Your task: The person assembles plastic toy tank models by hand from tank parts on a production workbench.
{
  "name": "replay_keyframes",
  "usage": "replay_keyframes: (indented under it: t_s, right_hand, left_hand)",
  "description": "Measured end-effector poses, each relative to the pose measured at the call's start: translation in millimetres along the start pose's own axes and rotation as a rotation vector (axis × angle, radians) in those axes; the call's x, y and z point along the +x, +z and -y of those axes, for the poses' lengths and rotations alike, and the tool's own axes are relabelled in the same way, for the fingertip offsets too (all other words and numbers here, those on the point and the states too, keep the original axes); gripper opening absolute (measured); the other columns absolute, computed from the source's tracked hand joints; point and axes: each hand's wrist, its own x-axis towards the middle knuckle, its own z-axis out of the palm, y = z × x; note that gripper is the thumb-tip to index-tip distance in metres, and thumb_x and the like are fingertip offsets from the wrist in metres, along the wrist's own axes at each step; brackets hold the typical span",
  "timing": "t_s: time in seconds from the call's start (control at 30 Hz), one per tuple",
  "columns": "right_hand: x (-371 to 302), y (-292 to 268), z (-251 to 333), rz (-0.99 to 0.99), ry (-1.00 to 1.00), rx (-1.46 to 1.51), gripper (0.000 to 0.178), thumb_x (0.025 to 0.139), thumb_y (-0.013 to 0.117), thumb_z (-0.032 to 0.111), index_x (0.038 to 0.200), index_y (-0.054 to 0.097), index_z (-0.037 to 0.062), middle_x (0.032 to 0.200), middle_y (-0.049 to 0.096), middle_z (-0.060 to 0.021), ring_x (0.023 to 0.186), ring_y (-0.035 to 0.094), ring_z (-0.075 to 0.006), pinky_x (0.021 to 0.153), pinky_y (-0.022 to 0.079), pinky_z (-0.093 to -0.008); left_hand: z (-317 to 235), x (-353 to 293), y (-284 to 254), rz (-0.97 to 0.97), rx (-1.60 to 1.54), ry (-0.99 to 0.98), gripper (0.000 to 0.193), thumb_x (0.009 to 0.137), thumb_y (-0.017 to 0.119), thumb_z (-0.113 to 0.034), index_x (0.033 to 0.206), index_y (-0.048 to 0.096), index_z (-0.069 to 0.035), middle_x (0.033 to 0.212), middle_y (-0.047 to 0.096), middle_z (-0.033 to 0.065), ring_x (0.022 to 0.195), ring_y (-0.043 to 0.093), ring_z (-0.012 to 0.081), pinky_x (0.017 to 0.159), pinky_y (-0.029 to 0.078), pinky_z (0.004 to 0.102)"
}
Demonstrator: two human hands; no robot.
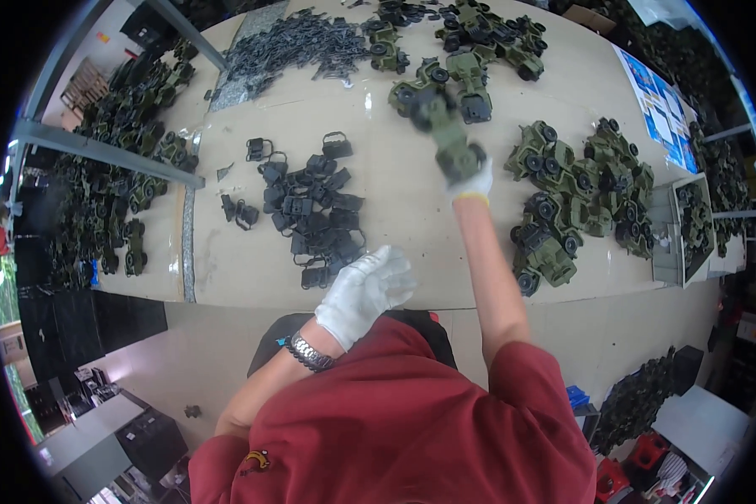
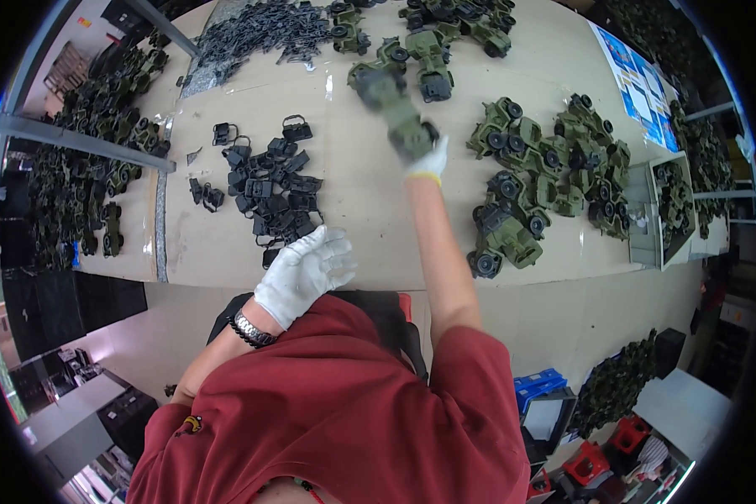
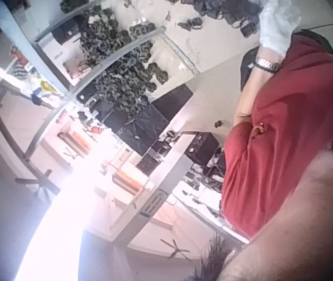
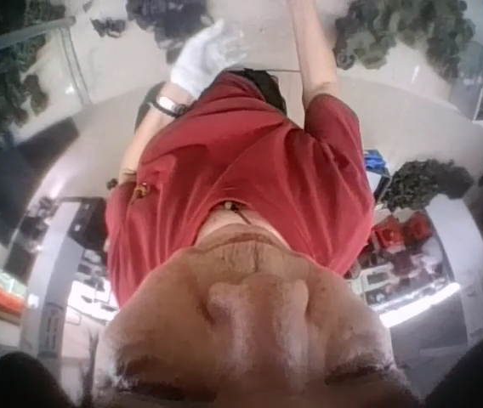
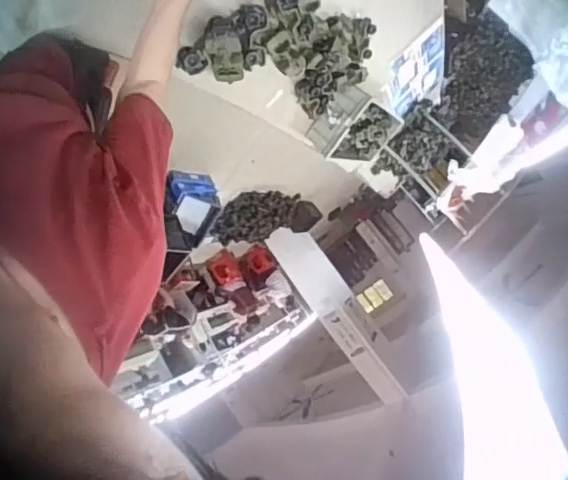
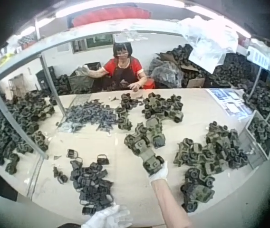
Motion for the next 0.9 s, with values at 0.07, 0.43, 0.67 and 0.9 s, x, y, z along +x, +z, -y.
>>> replay_keyframes:
  t_s: [0.07,0.43,0.67,0.9]
  right_hand:
    - [35.7,51.3,19.4,0.326,-0.139,-0.099,0.077,0.099,0.022,0.067,0.15,0.041,0.012,0.156,0.038,-0.0177,0.141,0.037,-0.0367,0.119,0.024,-0.0572]
    - [-77.6,11.3,220.6,-0.006,-0.543,-2.247,0.062,0.077,0.076,0.047,0.123,0.067,0.006,0.119,0.069,-0.0195,0.113,0.064,-0.0346,0.097,0.05,-0.04]
    - [-182.6,-98.0,222.3,-0.137,-0.202,-2.784,0.111,0.057,0.092,0.028,0.153,0.037,0.0229,0.145,0.052,-0.0124,0.128,0.052,-0.0416,0.103,0.048,-0.0472]
    - [-169.5,-121.3,229.8,-0.215,-0.594,-2.589,0.075,0.06,0.09,0.027,0.128,0.059,0.0206,0.125,0.061,-0.0046,0.113,0.058,-0.0344,0.092,0.05,-0.0499]
  left_hand:
    - [2.1,-2.9,-0.9,-0.024,-0.004,-0.034,0.042,0.099,0.059,-0.04,0.124,0.059,-0.007,0.114,0.064,0.0074,0.107,0.061,0.0274,0.098,0.046,0.0447]
    - [3.2,-5.9,-14.2,-0.032,-0.055,0.038,0.031,0.099,0.061,-0.031,0.117,0.061,-0.006,0.109,0.066,0.0094,0.103,0.062,0.0303,0.094,0.049,0.046]
    - [13.8,11.2,4.3,-0.001,0.007,-0.026,0.026,0.099,0.06,-0.028,0.115,0.063,-0.007,0.107,0.066,0.0077,0.103,0.063,0.0273,0.093,0.049,0.0456]
    - [29.1,20.0,25.8,0.083,0.081,-0.098,0.028,0.098,0.062,-0.028,0.115,0.064,-0.005,0.102,0.068,0.0073,0.095,0.065,0.0235,0.087,0.052,0.0405]
